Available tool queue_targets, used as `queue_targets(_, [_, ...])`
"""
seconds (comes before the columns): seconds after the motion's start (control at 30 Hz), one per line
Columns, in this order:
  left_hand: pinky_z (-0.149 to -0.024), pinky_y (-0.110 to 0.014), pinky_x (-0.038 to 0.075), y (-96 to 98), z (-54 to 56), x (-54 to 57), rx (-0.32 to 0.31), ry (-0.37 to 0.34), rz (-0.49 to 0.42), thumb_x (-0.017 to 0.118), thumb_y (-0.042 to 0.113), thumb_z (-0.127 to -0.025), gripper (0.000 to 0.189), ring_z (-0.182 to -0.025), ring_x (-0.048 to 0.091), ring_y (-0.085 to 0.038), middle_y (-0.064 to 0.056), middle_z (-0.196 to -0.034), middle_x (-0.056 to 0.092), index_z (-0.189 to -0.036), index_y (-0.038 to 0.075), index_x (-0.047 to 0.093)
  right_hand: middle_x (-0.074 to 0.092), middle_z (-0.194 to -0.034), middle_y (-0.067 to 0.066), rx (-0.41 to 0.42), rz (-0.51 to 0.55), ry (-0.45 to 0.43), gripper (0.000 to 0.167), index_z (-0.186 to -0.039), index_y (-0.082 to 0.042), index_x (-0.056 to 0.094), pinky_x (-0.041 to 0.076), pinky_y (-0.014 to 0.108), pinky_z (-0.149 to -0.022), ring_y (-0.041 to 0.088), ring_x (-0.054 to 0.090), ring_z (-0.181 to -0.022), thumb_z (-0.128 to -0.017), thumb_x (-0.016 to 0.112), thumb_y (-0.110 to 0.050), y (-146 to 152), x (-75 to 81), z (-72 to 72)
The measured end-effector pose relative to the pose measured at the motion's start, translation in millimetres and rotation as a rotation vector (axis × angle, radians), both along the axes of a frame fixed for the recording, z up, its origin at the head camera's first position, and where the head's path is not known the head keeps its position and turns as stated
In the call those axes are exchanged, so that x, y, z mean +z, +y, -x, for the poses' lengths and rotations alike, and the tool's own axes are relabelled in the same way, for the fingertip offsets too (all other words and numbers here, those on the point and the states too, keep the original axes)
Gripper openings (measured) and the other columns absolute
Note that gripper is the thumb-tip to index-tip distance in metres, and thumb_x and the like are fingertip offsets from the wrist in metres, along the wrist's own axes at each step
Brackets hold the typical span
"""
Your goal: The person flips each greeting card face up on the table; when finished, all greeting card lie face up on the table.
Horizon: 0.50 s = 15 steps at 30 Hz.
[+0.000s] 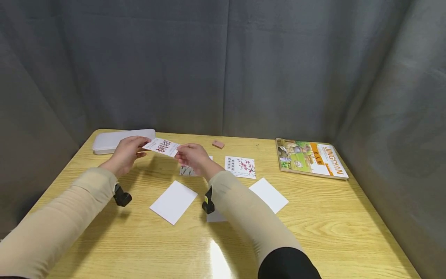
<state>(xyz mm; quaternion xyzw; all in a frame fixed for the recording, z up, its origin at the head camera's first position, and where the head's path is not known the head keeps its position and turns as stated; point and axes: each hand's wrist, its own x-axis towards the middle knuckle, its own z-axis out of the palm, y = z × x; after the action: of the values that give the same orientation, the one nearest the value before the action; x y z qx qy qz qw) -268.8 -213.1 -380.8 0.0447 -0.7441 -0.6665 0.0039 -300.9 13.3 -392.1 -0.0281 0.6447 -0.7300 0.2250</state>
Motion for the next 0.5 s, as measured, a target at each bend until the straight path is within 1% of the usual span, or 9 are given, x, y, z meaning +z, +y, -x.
queue_targets(0.13, [-0.081, -0.024, 0.051, 2.1, -0.5, -0.4, 0.000, 0.018, 0.027, 0.054, 0.014, -0.106, 0.036, -0.090, 0.058, -0.007, -0.002, -0.107, 0.059, -0.132, -0.011, 0.056, 0.062, -0.090, 0.009, -0.019, 0.006, 0.001, 0.010, -0.112, 0.002, 0.062, 0.054, 0.020, -0.067, 0.014, 0.060, -0.074, -0.106, 0.055, -0.002, -1.4, -1.1, 0.2])
queue_targets(0.23, [-0.080, -0.025, 0.051, 3.2, 0.4, -2.3, -0.008, 0.020, 0.042, 0.056, 0.009, -0.104, 0.037, -0.089, 0.058, -0.008, -0.004, -0.108, 0.060, -0.136, -0.009, 0.053, 0.060, -0.091, 0.010, -0.035, 0.001, 0.006, 0.009, -0.113, 0.000, 0.058, 0.054, 0.021, -0.066, 0.014, 0.059, -0.072, -0.105, 0.055, 0.001, -2.2, -2.6, 0.4])
queue_targets(0.3, [-0.078, -0.024, 0.052, 3.7, 1.4, -3.5, -0.011, 0.008, 0.049, 0.055, 0.007, -0.102, 0.041, -0.089, 0.058, -0.010, -0.007, -0.110, 0.061, -0.141, -0.006, 0.050, 0.060, -0.093, 0.010, -0.046, -0.013, 0.010, 0.013, -0.117, -0.001, 0.056, 0.055, 0.022, -0.068, 0.015, 0.059, -0.072, -0.104, 0.056, 0.001, -2.3, -4.1, 0.7])
queue_targets(0.4, [-0.078, -0.026, 0.053, 4.5, 2.0, -4.1, -0.021, -0.021, 0.050, 0.053, 0.004, -0.100, 0.049, -0.089, 0.059, -0.013, -0.012, -0.115, 0.060, -0.147, -0.004, 0.044, 0.061, -0.096, 0.010, -0.051, -0.055, 0.026, 0.020, -0.123, -0.002, 0.055, 0.054, 0.026, -0.075, 0.015, 0.060, -0.076, -0.103, 0.058, 0.000, -1.6, -5.8, 0.9])
queue_targets(0.5, [-0.077, -0.026, 0.053, 4.8, 1.6, -4.6, -0.041, -0.043, 0.052, 0.052, 0.004, -0.100, 0.052, -0.090, 0.059, -0.015, -0.013, -0.116, 0.058, -0.150, -0.005, 0.042, 0.061, -0.097, 0.008, -0.046, -0.087, 0.041, 0.022, -0.125, -0.002, 0.056, 0.052, 0.030, -0.079, 0.016, 0.059, -0.078, -0.103, 0.059, -0.002, -1.1, -6.6, 0.3])
